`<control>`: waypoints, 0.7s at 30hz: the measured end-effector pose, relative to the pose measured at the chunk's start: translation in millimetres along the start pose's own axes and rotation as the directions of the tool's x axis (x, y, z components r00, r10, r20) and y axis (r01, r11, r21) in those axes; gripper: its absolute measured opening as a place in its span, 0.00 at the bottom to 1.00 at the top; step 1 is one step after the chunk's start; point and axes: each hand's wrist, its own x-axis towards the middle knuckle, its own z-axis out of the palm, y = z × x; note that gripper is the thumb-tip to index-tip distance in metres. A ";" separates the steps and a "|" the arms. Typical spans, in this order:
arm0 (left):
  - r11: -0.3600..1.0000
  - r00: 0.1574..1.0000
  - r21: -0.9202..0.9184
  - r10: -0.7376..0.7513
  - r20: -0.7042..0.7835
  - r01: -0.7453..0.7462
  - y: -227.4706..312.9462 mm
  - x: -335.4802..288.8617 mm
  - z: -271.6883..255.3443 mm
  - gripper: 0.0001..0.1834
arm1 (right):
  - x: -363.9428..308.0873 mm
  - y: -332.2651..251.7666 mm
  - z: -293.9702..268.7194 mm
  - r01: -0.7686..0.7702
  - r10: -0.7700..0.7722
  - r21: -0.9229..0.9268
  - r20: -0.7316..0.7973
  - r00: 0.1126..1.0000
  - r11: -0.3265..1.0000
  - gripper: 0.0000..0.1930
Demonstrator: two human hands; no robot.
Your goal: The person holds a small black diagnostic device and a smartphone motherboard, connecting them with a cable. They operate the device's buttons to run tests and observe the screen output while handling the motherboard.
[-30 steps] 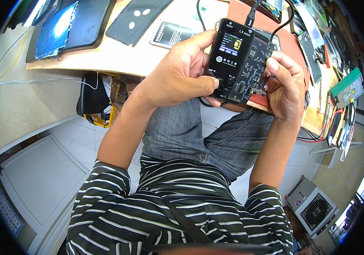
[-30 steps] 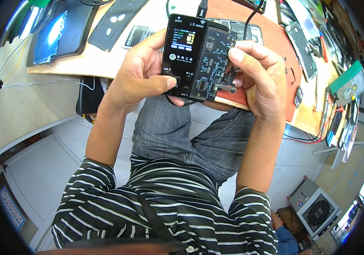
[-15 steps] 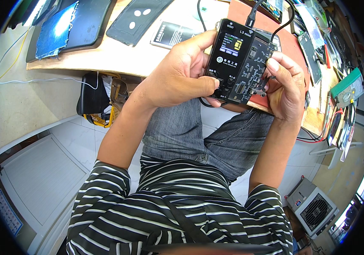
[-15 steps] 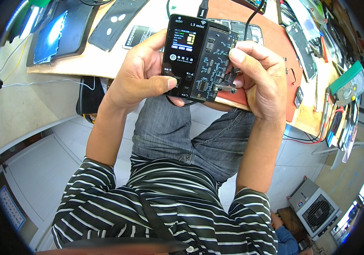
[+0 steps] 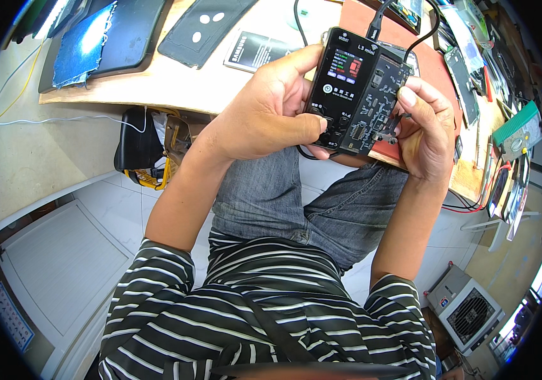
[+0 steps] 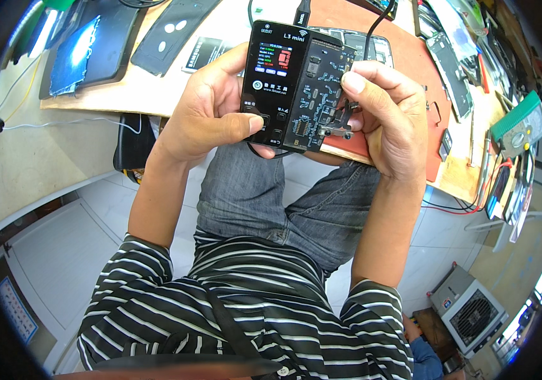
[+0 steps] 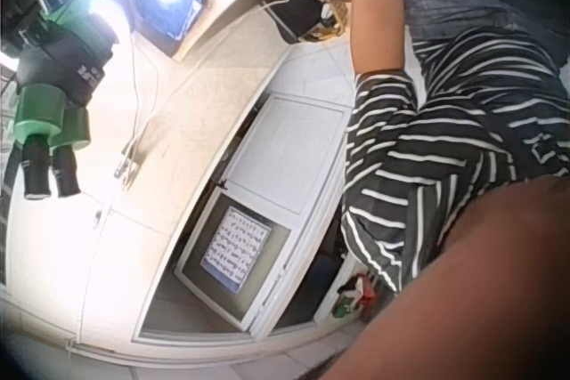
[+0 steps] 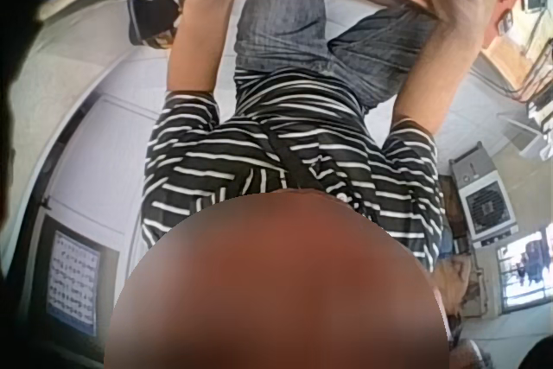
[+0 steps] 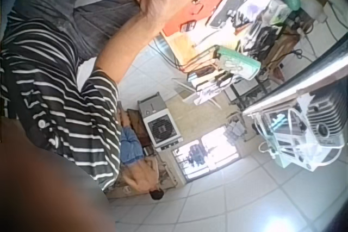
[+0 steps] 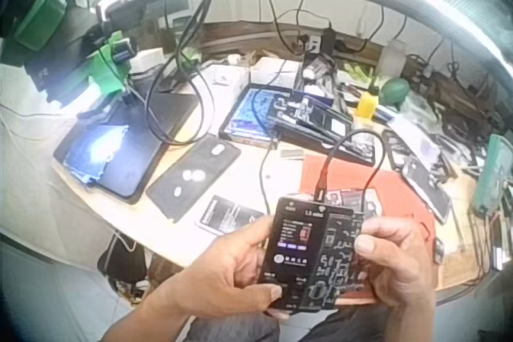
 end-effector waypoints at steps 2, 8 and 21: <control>1.000 1.000 -0.003 0.002 -0.002 -0.002 -0.5 0.2 0.3 0.42 | -0.2 0.0 0.1 -0.001 0.001 0.001 -0.003 1.000 1.000 0.08; 1.000 1.000 -0.008 0.016 -0.001 -0.016 -0.6 0.0 0.1 0.42 | -0.8 -0.5 0.1 0.002 -0.002 -0.001 -0.008 1.000 1.000 0.08; 1.000 1.000 0.000 0.008 0.003 -0.008 -0.4 0.8 -0.5 0.42 | -0.5 0.0 -0.2 -0.006 0.006 0.007 -0.005 1.000 1.000 0.09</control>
